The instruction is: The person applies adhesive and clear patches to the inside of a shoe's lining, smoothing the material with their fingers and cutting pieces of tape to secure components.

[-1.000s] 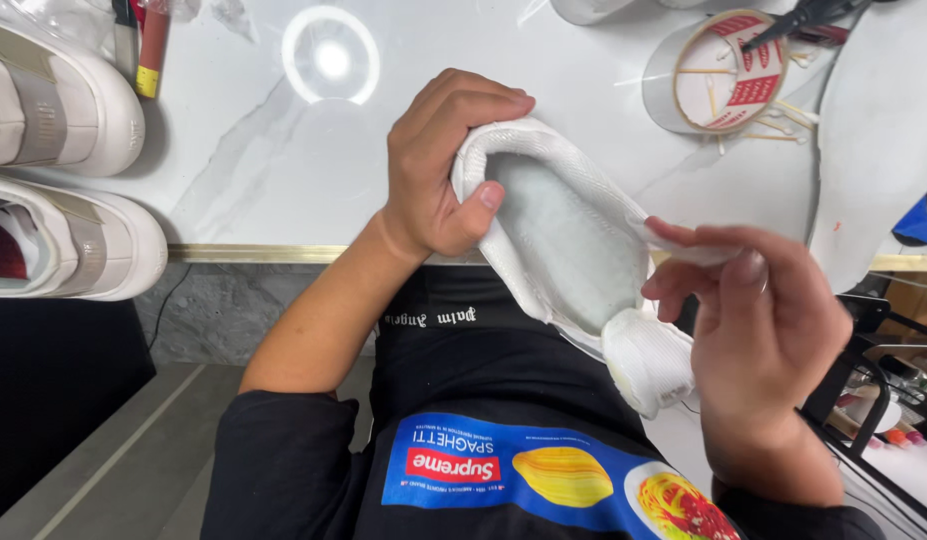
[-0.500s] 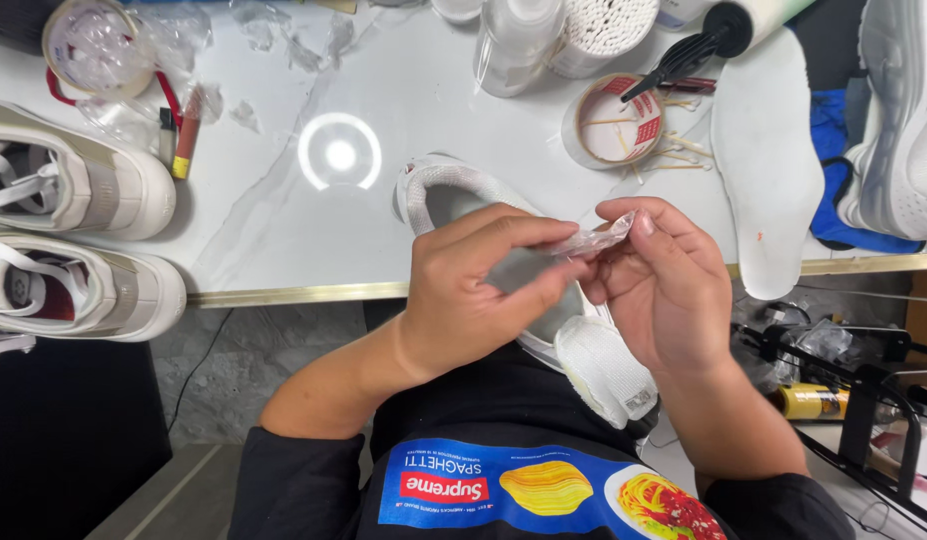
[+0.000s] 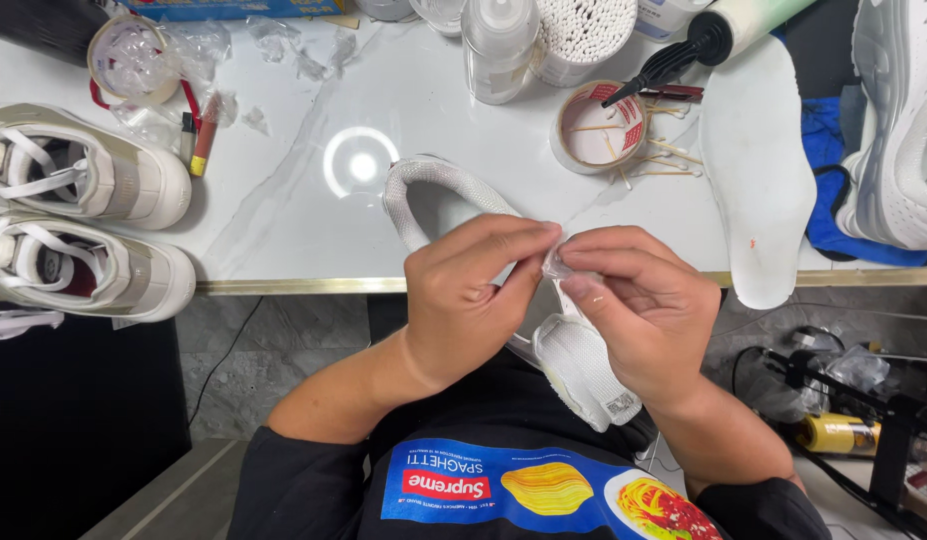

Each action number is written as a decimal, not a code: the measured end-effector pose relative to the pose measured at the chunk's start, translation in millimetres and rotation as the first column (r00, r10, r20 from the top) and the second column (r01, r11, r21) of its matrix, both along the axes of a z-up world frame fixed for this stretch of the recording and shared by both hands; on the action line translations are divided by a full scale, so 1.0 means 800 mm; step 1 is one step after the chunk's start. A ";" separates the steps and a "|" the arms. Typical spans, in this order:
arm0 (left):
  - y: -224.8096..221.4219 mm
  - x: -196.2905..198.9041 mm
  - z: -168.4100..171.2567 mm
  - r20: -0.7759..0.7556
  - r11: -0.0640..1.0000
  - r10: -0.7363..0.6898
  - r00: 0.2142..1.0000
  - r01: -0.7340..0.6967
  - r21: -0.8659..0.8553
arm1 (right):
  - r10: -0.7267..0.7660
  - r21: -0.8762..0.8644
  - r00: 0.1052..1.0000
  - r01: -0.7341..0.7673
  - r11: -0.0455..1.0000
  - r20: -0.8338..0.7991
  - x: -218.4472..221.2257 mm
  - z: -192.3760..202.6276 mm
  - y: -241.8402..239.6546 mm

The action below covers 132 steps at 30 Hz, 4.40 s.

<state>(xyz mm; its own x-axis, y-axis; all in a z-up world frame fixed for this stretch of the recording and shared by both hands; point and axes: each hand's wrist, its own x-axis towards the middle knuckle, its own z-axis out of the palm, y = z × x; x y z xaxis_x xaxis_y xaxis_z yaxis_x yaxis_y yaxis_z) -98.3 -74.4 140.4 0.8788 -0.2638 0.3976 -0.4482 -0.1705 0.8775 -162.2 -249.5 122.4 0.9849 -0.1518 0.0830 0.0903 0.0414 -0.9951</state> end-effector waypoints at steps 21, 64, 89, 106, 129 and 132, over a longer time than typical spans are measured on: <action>0.002 -0.043 -0.035 -0.237 0.857 -0.278 0.931 0.129 -0.499 | 0.051 -0.571 0.808 0.368 0.734 0.587 -0.009 0.000 0.022; 0.209 0.137 -0.175 -0.319 0.683 0.607 0.727 -0.683 -0.258 | -0.089 -0.005 0.991 0.089 0.996 -0.103 0.031 -0.138 -0.100; 0.234 0.239 -0.201 0.392 0.719 0.613 0.686 -0.690 0.082 | -0.235 0.020 0.971 0.234 0.972 0.049 0.039 -0.164 -0.102; 0.115 0.068 -0.090 0.100 0.906 0.394 0.914 -0.405 0.126 | 0.118 -0.691 0.993 -0.074 0.719 0.017 0.103 -0.045 -0.097; -0.017 0.122 -0.006 -0.462 0.944 -0.234 0.856 0.313 0.101 | 0.047 -0.626 0.836 0.371 0.686 0.547 0.046 -0.049 -0.071; -0.003 0.126 -0.007 -0.502 0.930 -0.339 0.796 0.366 -0.047 | -0.134 -0.519 0.851 0.426 0.741 0.507 0.054 -0.036 -0.082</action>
